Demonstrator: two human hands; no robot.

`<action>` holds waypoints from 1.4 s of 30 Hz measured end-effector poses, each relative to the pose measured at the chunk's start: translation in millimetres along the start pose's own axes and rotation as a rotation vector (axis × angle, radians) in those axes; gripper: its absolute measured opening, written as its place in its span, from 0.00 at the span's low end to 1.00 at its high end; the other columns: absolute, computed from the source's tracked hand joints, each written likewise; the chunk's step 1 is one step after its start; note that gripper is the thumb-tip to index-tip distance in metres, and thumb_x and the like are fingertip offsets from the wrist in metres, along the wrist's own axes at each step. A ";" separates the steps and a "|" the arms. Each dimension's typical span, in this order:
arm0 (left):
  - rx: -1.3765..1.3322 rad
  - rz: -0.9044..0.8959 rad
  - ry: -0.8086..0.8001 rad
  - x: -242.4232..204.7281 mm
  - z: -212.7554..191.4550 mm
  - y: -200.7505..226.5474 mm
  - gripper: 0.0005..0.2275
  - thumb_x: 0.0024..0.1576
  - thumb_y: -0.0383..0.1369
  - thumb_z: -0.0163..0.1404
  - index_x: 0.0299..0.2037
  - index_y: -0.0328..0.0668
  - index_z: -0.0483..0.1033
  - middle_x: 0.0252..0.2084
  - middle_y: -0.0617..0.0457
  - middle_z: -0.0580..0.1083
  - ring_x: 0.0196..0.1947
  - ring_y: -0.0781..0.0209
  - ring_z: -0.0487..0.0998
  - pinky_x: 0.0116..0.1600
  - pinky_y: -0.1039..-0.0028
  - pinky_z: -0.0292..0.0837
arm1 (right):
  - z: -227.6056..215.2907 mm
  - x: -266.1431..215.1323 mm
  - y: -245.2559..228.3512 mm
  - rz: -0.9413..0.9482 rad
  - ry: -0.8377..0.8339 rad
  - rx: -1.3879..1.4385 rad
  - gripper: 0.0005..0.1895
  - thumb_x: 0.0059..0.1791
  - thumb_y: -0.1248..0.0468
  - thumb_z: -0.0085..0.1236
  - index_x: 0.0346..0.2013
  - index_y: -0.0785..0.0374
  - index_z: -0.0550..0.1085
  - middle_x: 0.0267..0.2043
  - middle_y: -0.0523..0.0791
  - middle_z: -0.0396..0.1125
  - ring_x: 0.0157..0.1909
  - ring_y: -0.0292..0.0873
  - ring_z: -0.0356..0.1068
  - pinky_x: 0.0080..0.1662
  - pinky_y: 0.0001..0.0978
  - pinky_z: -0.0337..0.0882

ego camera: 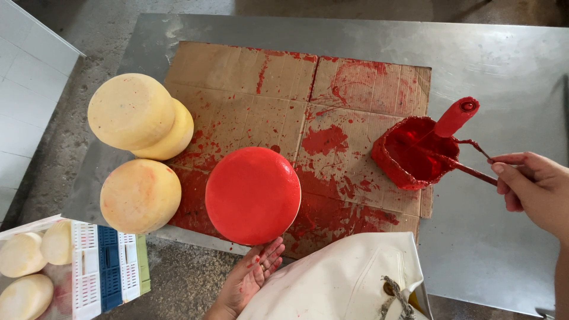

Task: The person is transferring cheese wheels from storage crates to a table and applying a red protective coating using a brush.

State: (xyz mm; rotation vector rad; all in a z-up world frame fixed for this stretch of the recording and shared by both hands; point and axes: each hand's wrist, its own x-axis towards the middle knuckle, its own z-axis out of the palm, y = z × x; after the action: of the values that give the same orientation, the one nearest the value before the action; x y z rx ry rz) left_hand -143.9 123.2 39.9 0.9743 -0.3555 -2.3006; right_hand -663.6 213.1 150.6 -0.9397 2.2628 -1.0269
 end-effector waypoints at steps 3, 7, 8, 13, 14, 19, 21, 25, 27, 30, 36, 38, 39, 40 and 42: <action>-0.019 -0.016 0.048 0.0 3.6 1.0 0.31 0.53 0.30 0.50 0.69 0.28 0.63 0.72 0.29 0.66 0.72 0.37 0.65 0.71 0.54 0.60 | -0.5 0.3 -0.2 -0.014 0.005 -0.011 0.08 0.63 0.72 0.50 0.50 0.78 0.75 0.25 0.58 0.64 0.18 0.50 0.57 0.22 0.38 0.58; -0.026 -0.040 0.091 -2.5 14.0 6.0 0.31 0.53 0.28 0.48 0.70 0.28 0.63 0.72 0.30 0.66 0.73 0.37 0.64 0.72 0.53 0.59 | -3.8 0.7 -0.6 -0.050 0.003 0.034 0.08 0.63 0.73 0.49 0.49 0.78 0.74 0.24 0.57 0.62 0.18 0.49 0.55 0.21 0.37 0.56; -0.030 -0.050 0.111 -3.0 16.4 6.7 0.31 0.53 0.29 0.48 0.70 0.28 0.63 0.72 0.30 0.66 0.73 0.37 0.64 0.72 0.53 0.58 | -5.0 -0.2 -3.6 -0.079 0.001 -0.012 0.08 0.63 0.74 0.48 0.49 0.79 0.74 0.24 0.58 0.63 0.17 0.50 0.56 0.21 0.38 0.57; -0.011 -0.021 0.042 2.1 1.1 0.4 0.30 0.52 0.31 0.51 0.68 0.30 0.66 0.72 0.31 0.66 0.73 0.37 0.64 0.72 0.53 0.60 | -7.9 2.5 0.7 -0.072 0.018 0.023 0.08 0.63 0.74 0.49 0.51 0.78 0.74 0.24 0.58 0.62 0.17 0.50 0.55 0.21 0.37 0.56; -0.021 -0.028 0.060 1.0 4.2 1.5 0.30 0.52 0.30 0.50 0.69 0.29 0.65 0.72 0.30 0.66 0.73 0.37 0.64 0.72 0.53 0.59 | -8.8 2.1 -1.6 -0.059 0.014 0.005 0.08 0.63 0.74 0.48 0.51 0.77 0.74 0.24 0.57 0.63 0.17 0.50 0.56 0.22 0.38 0.57; -0.011 -0.049 0.079 -1.9 13.6 6.3 0.31 0.53 0.30 0.50 0.70 0.30 0.63 0.73 0.31 0.66 0.73 0.38 0.64 0.72 0.54 0.59 | -8.2 3.4 2.7 -0.078 0.011 -0.035 0.08 0.64 0.74 0.48 0.50 0.78 0.74 0.25 0.58 0.64 0.18 0.50 0.58 0.22 0.37 0.60; -0.045 -0.054 0.142 -2.7 19.1 7.5 0.32 0.51 0.28 0.48 0.70 0.27 0.63 0.72 0.29 0.66 0.73 0.36 0.64 0.72 0.53 0.58 | -4.4 8.3 19.7 -0.116 0.032 0.104 0.06 0.62 0.72 0.50 0.50 0.73 0.74 0.23 0.54 0.61 0.17 0.44 0.54 0.22 0.33 0.54; -0.045 -0.032 0.075 -0.1 6.9 2.8 0.31 0.52 0.28 0.49 0.69 0.27 0.63 0.72 0.28 0.65 0.73 0.36 0.64 0.72 0.53 0.59 | 12.5 0.2 6.7 -0.055 0.089 -0.085 0.07 0.61 0.63 0.55 0.50 0.60 0.78 0.24 0.45 0.64 0.23 0.37 0.58 0.28 0.29 0.58; -0.041 -0.036 0.086 -1.2 10.0 4.3 0.31 0.53 0.29 0.49 0.70 0.27 0.62 0.73 0.29 0.65 0.73 0.36 0.64 0.72 0.53 0.58 | 23.6 12.1 29.6 -0.072 0.087 -0.461 0.12 0.57 0.52 0.60 0.49 0.52 0.81 0.31 0.43 0.74 0.31 0.42 0.69 0.36 0.33 0.64; -0.032 -0.015 0.034 1.1 0.4 0.4 0.28 0.55 0.30 0.49 0.69 0.29 0.65 0.73 0.30 0.65 0.73 0.36 0.64 0.72 0.53 0.58 | 49.8 22.4 61.2 -0.267 0.130 -0.646 0.14 0.58 0.50 0.53 0.53 0.50 0.79 0.49 0.41 0.76 0.51 0.46 0.74 0.41 0.41 0.71; 0.020 0.073 -0.200 6.5 -19.5 -7.1 0.24 0.60 0.34 0.53 0.67 0.35 0.68 0.72 0.33 0.64 0.73 0.39 0.62 0.72 0.56 0.58 | 67.5 12.4 62.9 -0.156 0.088 -0.574 0.17 0.59 0.56 0.51 0.59 0.57 0.75 0.57 0.52 0.69 0.55 0.59 0.69 0.43 0.55 0.72; 0.023 0.081 -0.207 5.2 -15.6 -6.0 0.25 0.59 0.35 0.54 0.66 0.35 0.68 0.72 0.33 0.64 0.73 0.39 0.62 0.72 0.56 0.58 | 71.6 4.3 48.3 -0.052 0.049 -0.471 0.14 0.60 0.58 0.49 0.57 0.61 0.73 0.56 0.53 0.68 0.45 0.56 0.73 0.40 0.53 0.70; 0.027 0.087 -0.225 6.2 -13.3 -4.9 0.25 0.58 0.36 0.56 0.65 0.36 0.69 0.72 0.33 0.64 0.73 0.39 0.62 0.73 0.55 0.59 | 72.7 -0.1 41.5 0.054 0.020 -0.369 0.13 0.60 0.60 0.48 0.55 0.65 0.70 0.55 0.54 0.66 0.35 0.53 0.76 0.37 0.51 0.68; 0.029 0.085 -0.222 8.1 -11.5 -4.5 0.25 0.58 0.36 0.56 0.65 0.36 0.69 0.72 0.33 0.64 0.73 0.39 0.62 0.73 0.55 0.59 | 76.5 -3.0 45.0 0.056 0.018 -0.367 0.13 0.60 0.60 0.48 0.55 0.65 0.70 0.55 0.54 0.66 0.35 0.53 0.76 0.37 0.51 0.68; -0.027 0.021 -0.210 11.7 -7.5 -4.5 0.28 0.59 0.40 0.51 0.68 0.31 0.64 0.73 0.36 0.63 0.75 0.44 0.60 0.74 0.56 0.57 | 82.7 -11.7 53.6 0.058 0.129 -0.242 0.12 0.59 0.61 0.54 0.56 0.60 0.70 0.51 0.50 0.73 0.39 0.54 0.71 0.41 0.49 0.67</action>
State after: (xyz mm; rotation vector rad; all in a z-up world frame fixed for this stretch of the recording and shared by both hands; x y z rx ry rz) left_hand -146.8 119.4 26.1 0.7130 -0.4171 -2.3883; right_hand -622.6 210.1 60.2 -0.9203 2.5488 -0.8231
